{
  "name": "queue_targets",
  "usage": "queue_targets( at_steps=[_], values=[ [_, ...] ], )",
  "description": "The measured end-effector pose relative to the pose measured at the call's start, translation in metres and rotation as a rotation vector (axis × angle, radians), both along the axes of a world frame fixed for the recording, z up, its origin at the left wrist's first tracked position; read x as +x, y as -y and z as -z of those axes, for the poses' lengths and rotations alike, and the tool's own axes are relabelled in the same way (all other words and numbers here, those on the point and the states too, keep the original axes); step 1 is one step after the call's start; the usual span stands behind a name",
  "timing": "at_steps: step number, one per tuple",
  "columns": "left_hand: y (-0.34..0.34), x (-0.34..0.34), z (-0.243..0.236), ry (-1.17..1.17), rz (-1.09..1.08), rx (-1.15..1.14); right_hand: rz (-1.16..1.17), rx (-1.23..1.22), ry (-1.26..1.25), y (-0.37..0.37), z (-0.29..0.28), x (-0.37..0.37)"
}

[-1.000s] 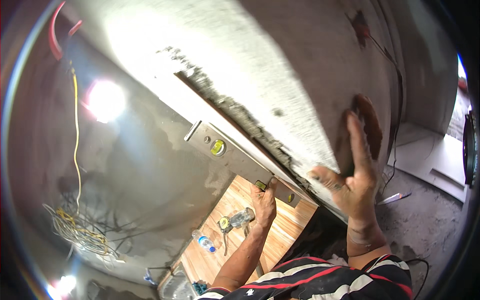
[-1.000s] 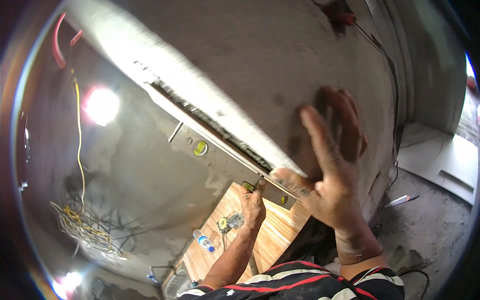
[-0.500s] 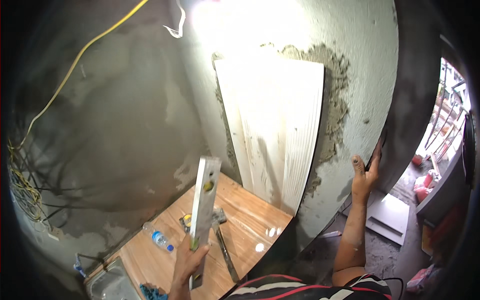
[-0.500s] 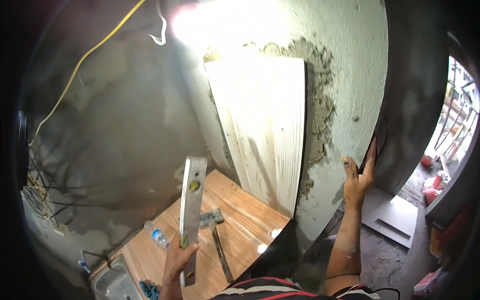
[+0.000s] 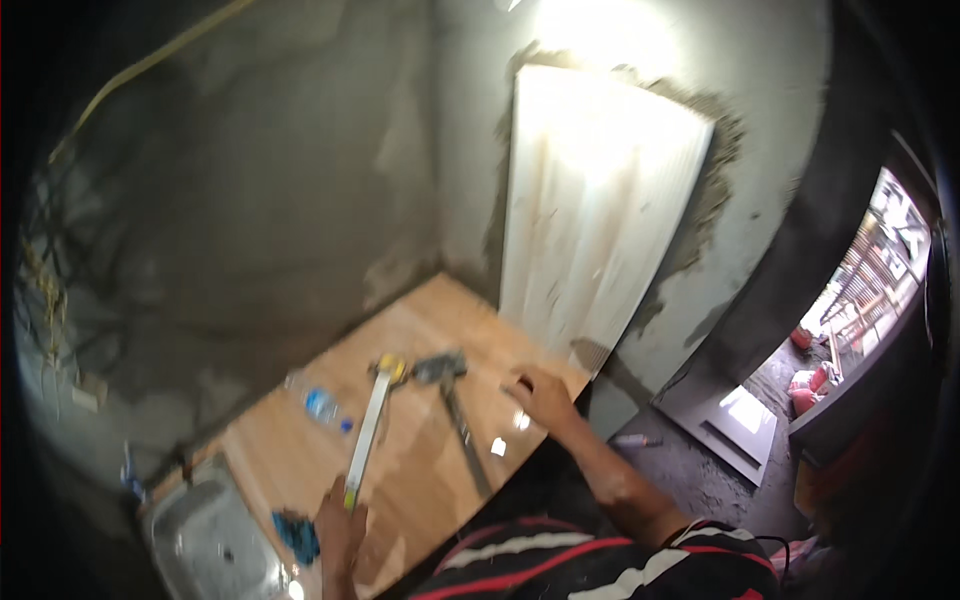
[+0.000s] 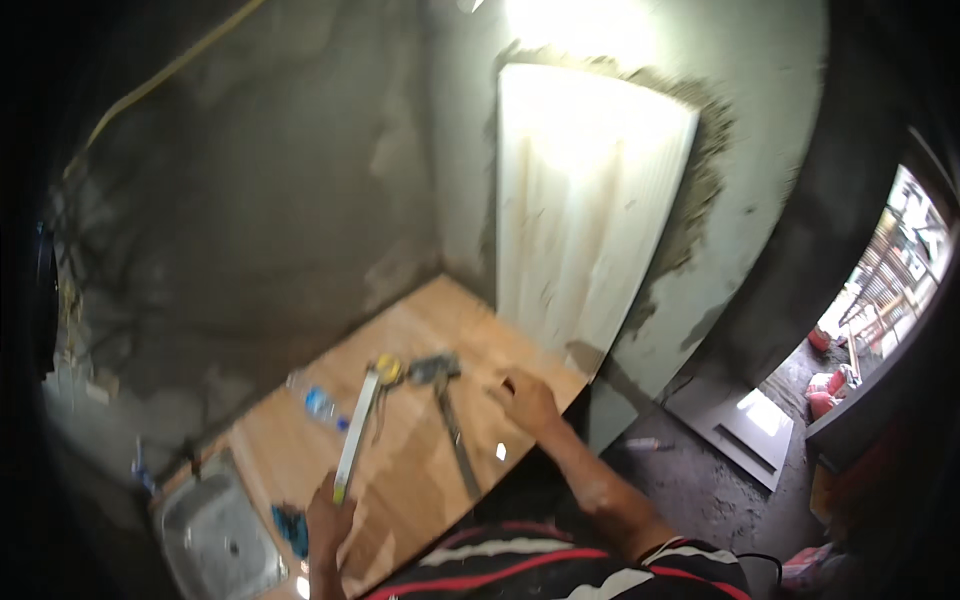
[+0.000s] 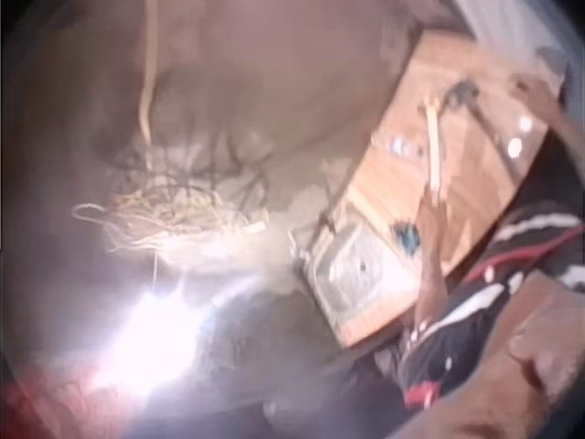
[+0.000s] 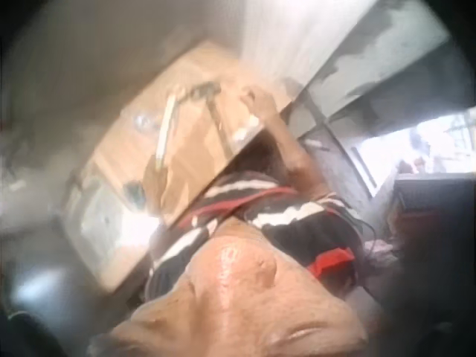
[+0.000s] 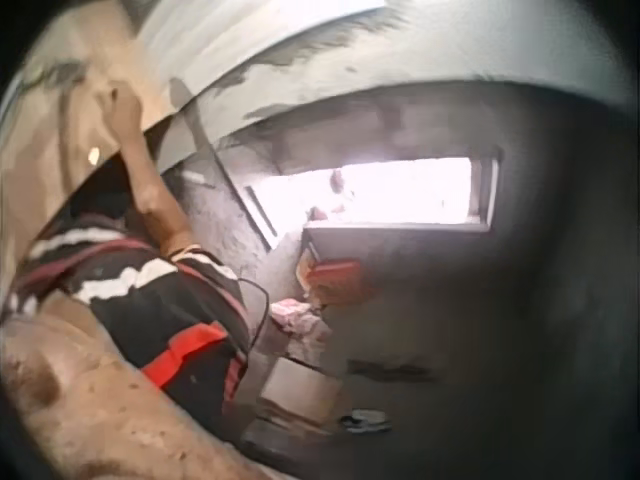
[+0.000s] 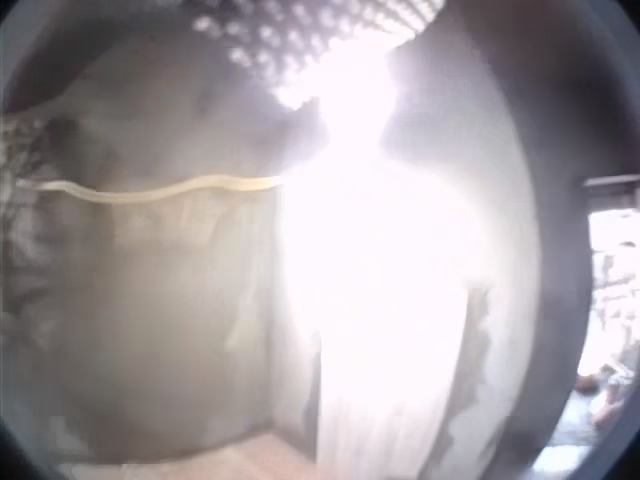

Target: The person wipes a tile on a wall with a cloth, rinses the cloth in a bucket of water, and wipes the tile again. They then place a spirit level against the tile and tap the tile into a level position using a mallet.

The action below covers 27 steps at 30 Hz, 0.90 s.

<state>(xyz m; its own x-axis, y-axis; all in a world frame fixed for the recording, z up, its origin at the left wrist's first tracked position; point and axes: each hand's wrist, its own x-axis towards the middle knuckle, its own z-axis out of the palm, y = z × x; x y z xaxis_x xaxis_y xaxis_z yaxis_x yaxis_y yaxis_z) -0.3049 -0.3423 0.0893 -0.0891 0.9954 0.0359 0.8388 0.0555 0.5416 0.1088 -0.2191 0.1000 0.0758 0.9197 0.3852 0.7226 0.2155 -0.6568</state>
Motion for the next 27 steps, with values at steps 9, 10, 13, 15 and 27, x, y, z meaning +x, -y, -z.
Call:
queue_targets(
  at_steps=[9, 10, 13, 15, 27],
  values=[
    [-0.010, -0.037, 0.014, 0.021, 0.154, -0.125, 0.027, -0.408, 0.193, -0.001, 0.049, -0.085],
    [-0.012, -0.042, 0.017, -0.017, 0.172, -0.133, 0.011, -0.444, 0.231, -0.006, 0.055, -0.094],
    [-0.023, -0.045, 0.011, -0.060, 0.222, -0.184, -0.012, -0.439, 0.294, -0.020, 0.072, -0.122],
    [-0.029, -0.043, 0.014, -0.071, 0.247, -0.247, -0.012, -0.406, 0.236, -0.023, 0.074, -0.129],
    [-0.073, -0.025, 0.050, 0.147, 0.248, -0.126, 0.112, -0.276, -0.212, -0.017, 0.051, -0.061]
  ],
)
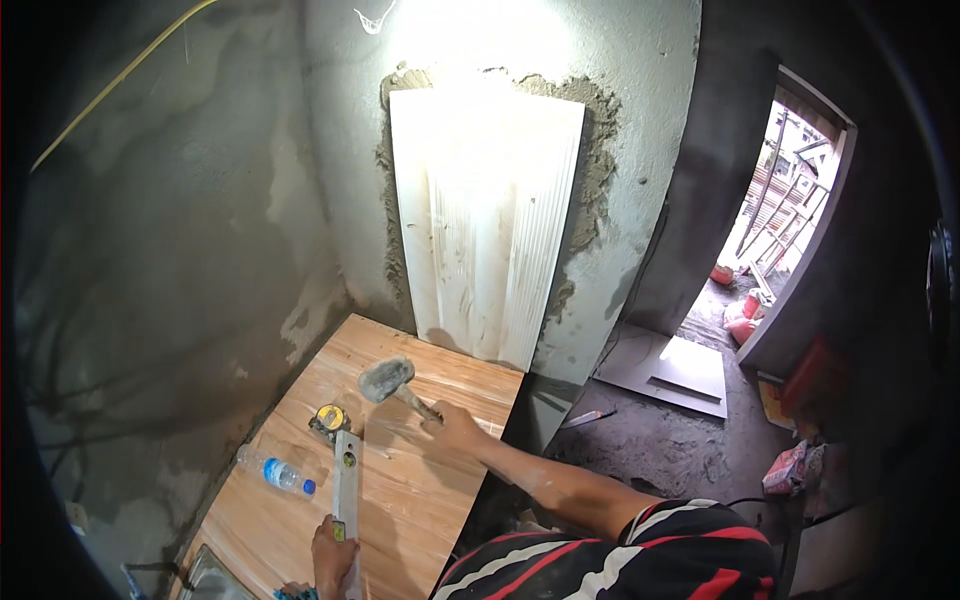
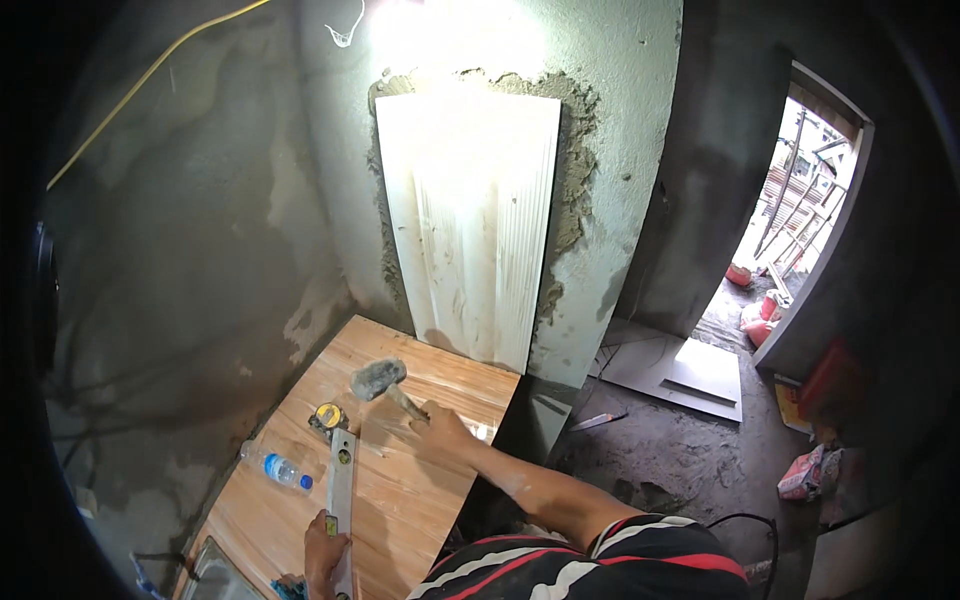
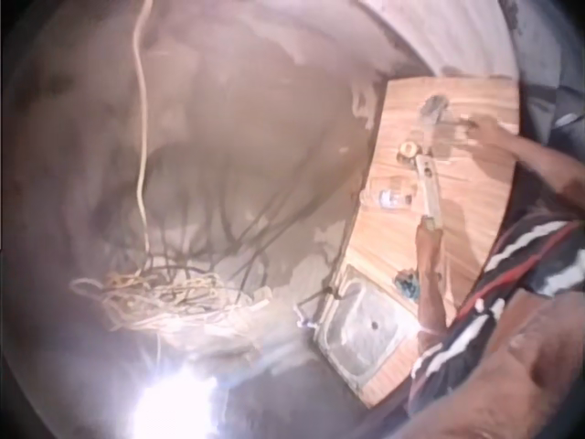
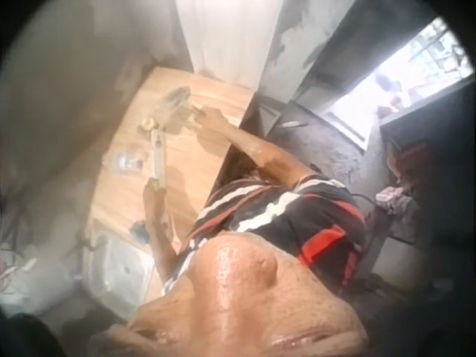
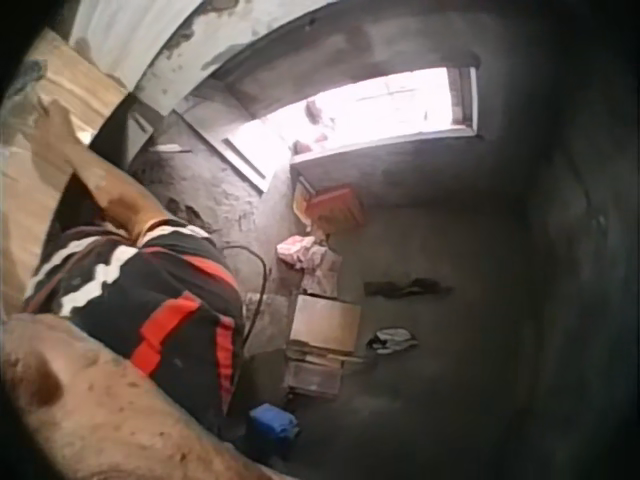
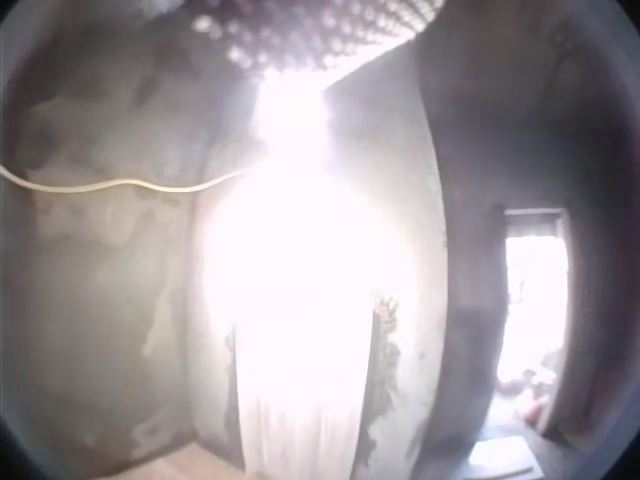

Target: The person wipes a tile on a wall with a cloth, rinses the cloth in a bucket of water, and wipes the tile again. They then place a spirit level against the tile and tap the tile into a level position using a mallet.

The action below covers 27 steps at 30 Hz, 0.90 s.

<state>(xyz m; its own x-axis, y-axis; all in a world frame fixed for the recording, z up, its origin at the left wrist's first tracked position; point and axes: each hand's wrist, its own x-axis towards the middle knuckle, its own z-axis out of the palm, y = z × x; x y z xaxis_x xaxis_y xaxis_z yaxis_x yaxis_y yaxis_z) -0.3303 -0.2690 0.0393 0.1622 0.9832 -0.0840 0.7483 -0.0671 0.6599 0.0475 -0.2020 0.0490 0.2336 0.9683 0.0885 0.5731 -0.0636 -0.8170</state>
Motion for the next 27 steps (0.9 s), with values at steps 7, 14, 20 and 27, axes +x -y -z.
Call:
queue_targets(
  at_steps=[7, 14, 20, 27],
  values=[
    [-0.009, -0.003, 0.012, -0.070, 0.154, -0.014, 0.072, 0.346, 0.141, 0.039, -0.126, 0.092],
    [0.005, 0.038, 0.000, -0.194, 0.097, -0.041, 0.153, 0.537, 0.289, 0.065, -0.213, 0.166],
    [-0.012, 0.078, -0.010, -0.393, 0.067, -0.097, 0.106, 0.616, 0.395, 0.083, -0.268, 0.184],
    [-0.125, 0.252, -0.141, 0.000, 0.479, 0.633, -0.008, 0.782, 0.534, 0.053, -0.304, 0.193]
  ],
)
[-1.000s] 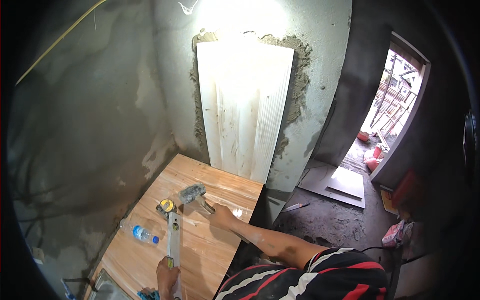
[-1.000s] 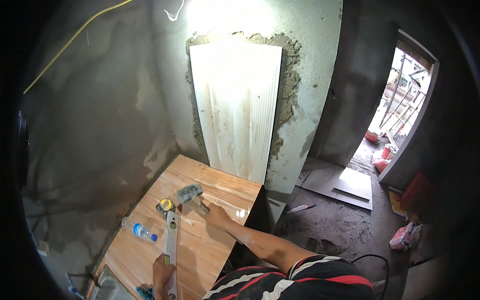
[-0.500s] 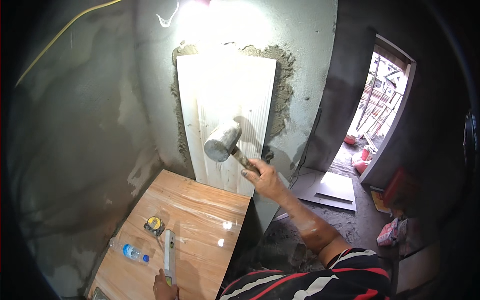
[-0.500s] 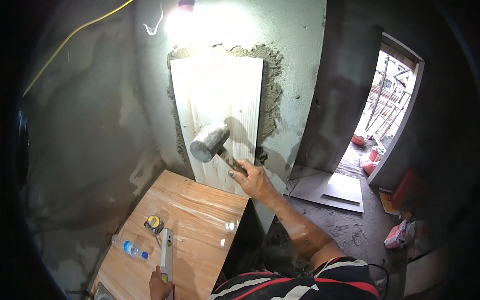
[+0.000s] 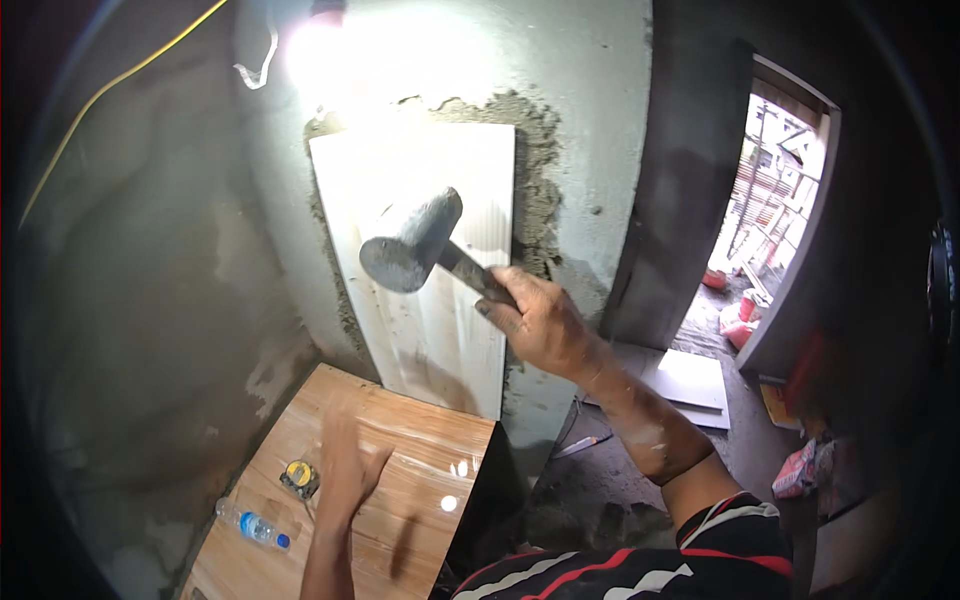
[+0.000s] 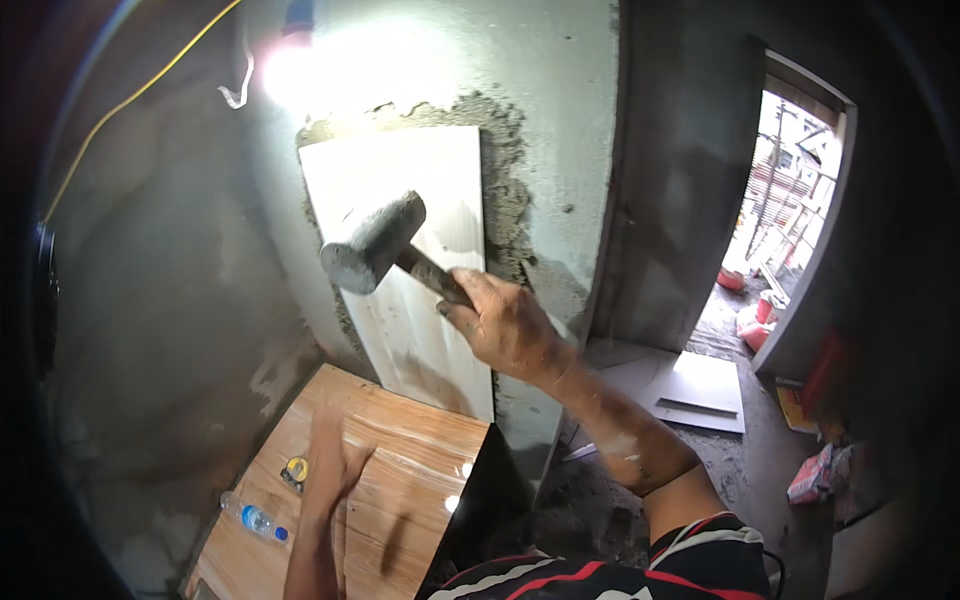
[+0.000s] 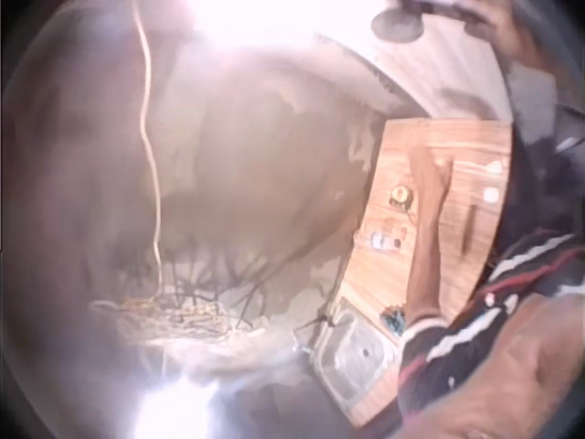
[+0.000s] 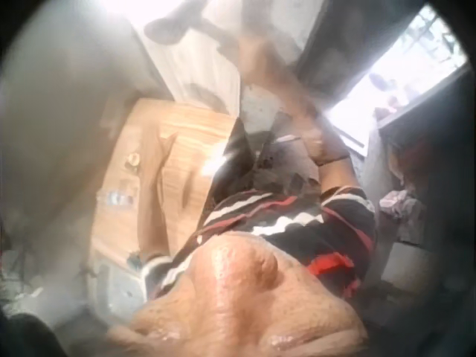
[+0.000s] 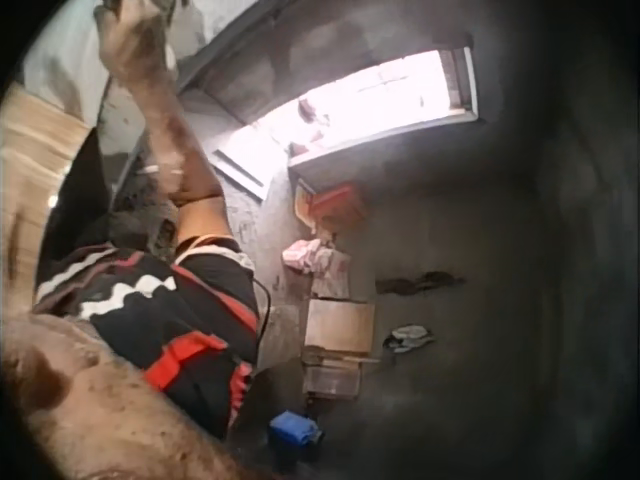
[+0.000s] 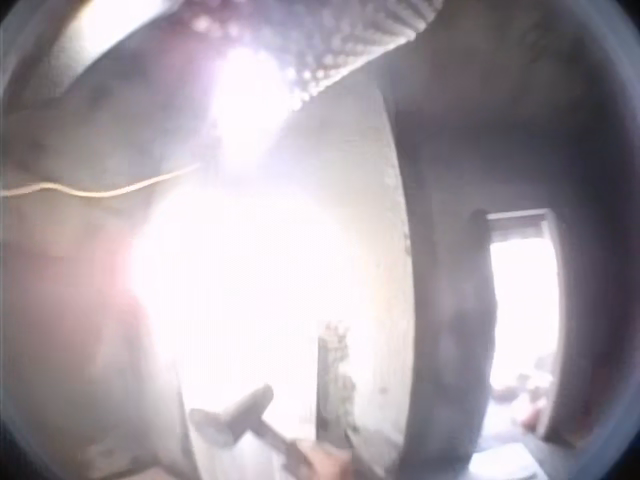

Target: The person wipes a tile on a wall with a cloth, rinses the cloth in a bucket of water, and wipes the tile again. They then place a spirit level against the tile and tap the tile into a level position using a mallet.

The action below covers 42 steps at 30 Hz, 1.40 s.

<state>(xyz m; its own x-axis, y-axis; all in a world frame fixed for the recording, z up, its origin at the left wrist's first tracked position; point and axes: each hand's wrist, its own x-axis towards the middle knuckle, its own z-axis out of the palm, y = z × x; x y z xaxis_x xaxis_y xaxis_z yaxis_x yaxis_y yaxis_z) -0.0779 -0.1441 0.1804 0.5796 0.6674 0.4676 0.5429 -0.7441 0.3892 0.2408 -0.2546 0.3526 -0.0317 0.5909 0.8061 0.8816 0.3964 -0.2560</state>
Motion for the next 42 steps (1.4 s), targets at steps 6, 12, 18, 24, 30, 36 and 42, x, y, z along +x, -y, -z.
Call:
queue_targets(
  at_steps=[6, 12, 18, 24, 30, 36, 42],
  values=[
    [-0.081, 0.184, -0.084, 0.446, 0.135, 0.248, 0.160, 0.001, 0.257, -0.031, -0.042, -0.013],
    [-0.099, 0.240, -0.121, 0.570, 0.009, 0.252, 0.341, -0.125, 0.453, -0.064, -0.062, -0.031],
    [-0.077, 0.236, -0.136, 0.449, -0.011, -0.026, 0.520, -0.223, 0.549, -0.074, -0.079, -0.033],
    [-0.081, 0.230, -0.142, 0.452, -0.024, 0.007, 0.502, -0.155, 0.581, -0.078, -0.082, -0.046],
    [-0.074, 0.226, -0.150, 0.410, -0.042, -0.055, 0.477, -0.142, 0.537, -0.077, -0.085, -0.050],
    [-0.075, 0.228, -0.146, 0.476, 0.004, -0.102, 0.462, -0.108, 0.576, -0.081, -0.083, -0.044],
    [-0.073, 0.230, -0.149, 0.454, -0.018, -0.074, 0.382, -0.004, 0.483, -0.070, -0.078, -0.033]
  ],
)
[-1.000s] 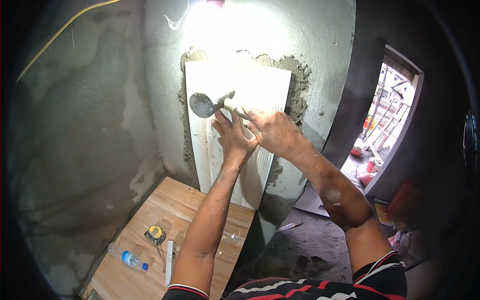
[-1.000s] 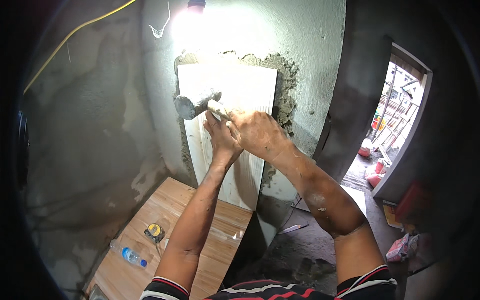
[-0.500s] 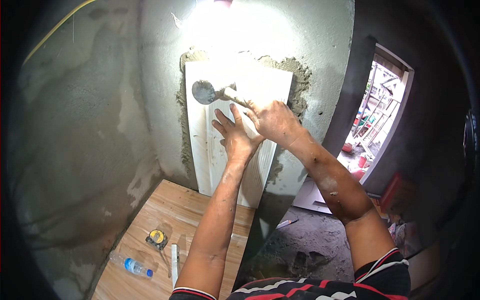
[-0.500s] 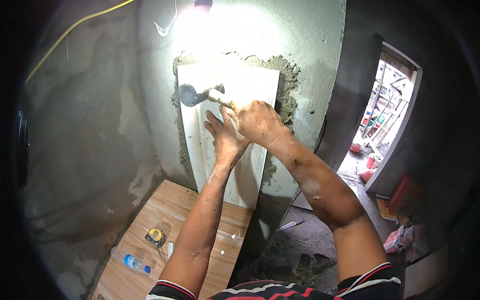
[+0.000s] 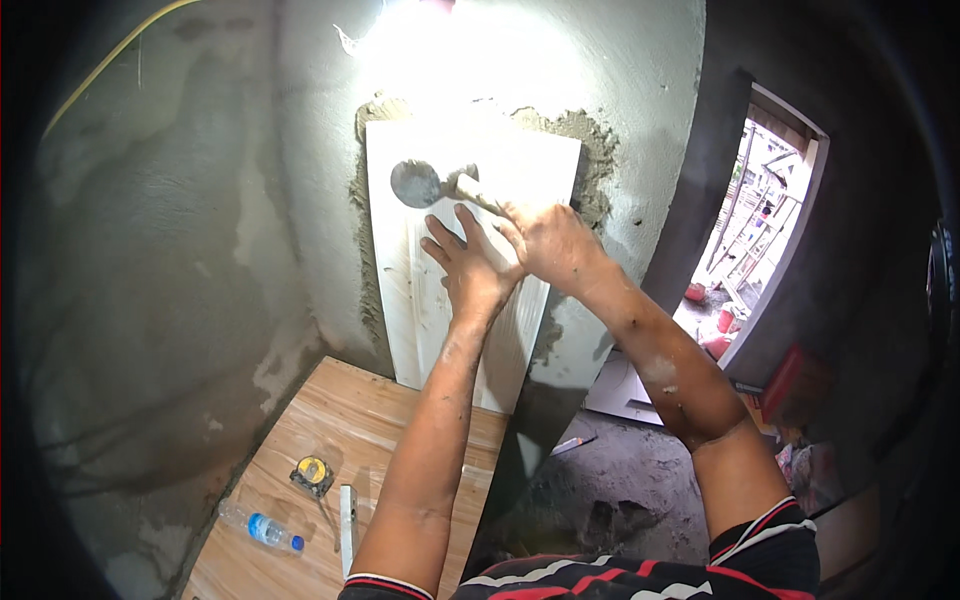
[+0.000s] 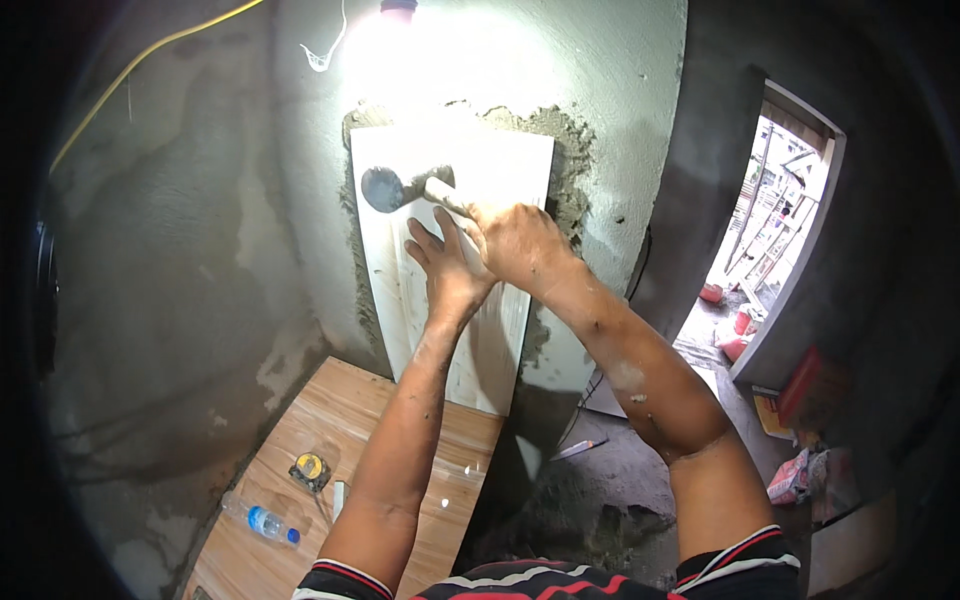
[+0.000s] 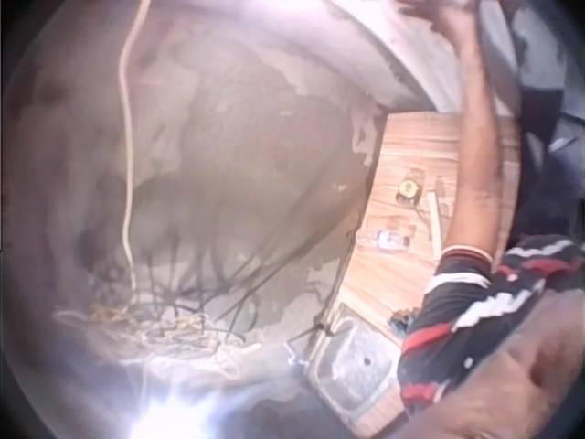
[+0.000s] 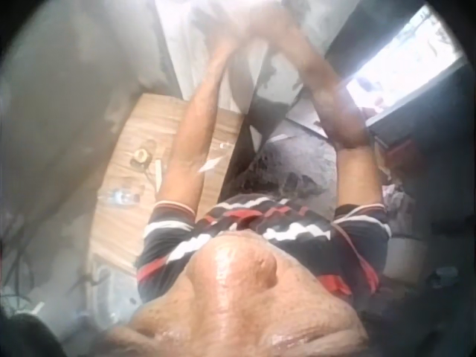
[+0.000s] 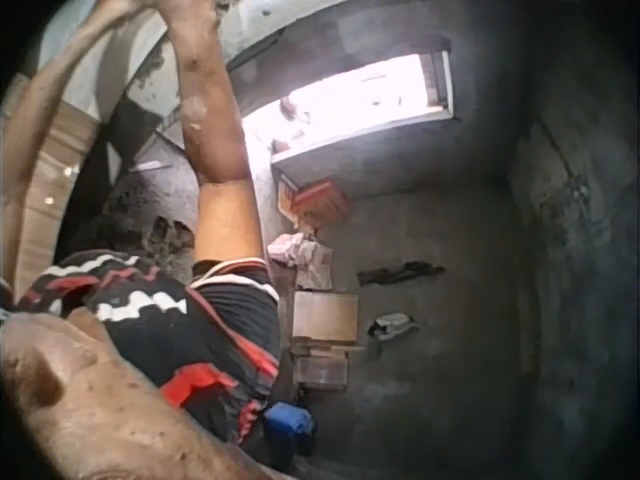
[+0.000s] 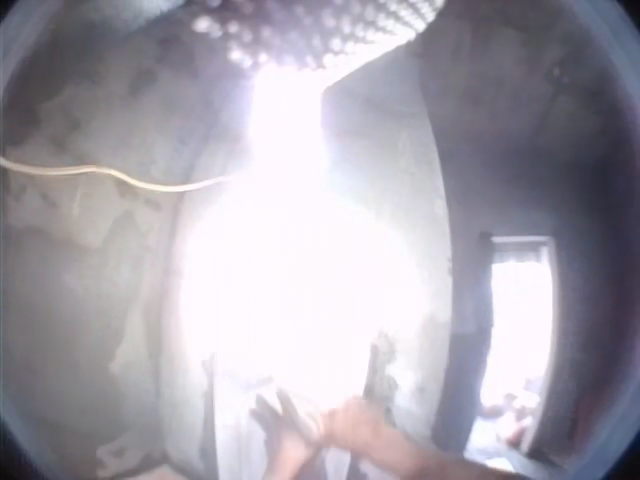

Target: The person wipes a tile on a wall with a cloth, rinses the cloth in a bucket of water, and wipes the tile again. They then place a spirit level against the tile and tap the tile into a level position using a mallet.

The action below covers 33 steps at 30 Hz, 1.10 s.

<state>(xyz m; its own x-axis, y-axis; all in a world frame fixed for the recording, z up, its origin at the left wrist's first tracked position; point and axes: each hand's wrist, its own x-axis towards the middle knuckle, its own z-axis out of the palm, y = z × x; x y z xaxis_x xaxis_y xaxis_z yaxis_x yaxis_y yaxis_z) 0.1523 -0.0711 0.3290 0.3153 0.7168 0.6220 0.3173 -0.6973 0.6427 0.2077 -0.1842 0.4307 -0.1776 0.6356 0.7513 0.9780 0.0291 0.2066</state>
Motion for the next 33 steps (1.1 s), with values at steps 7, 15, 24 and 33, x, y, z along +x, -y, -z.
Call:
queue_targets(
  at_steps=[7, 15, 24, 33],
  values=[
    [-0.003, 0.004, 0.007, 0.066, 0.033, 0.040, 0.023, -0.067, 0.047, 0.024, 0.002, 0.002],
    [-0.004, 0.001, 0.005, 0.125, 0.068, 0.103, 0.086, -0.079, -0.143, 0.049, 0.010, 0.022],
    [0.000, -0.001, 0.001, 0.150, 0.048, 0.060, 0.106, -0.036, -0.123, 0.056, 0.017, 0.030],
    [0.003, -0.006, -0.003, 0.073, 0.061, 0.001, 0.072, -0.049, -0.171, 0.064, 0.025, 0.034]
  ],
)
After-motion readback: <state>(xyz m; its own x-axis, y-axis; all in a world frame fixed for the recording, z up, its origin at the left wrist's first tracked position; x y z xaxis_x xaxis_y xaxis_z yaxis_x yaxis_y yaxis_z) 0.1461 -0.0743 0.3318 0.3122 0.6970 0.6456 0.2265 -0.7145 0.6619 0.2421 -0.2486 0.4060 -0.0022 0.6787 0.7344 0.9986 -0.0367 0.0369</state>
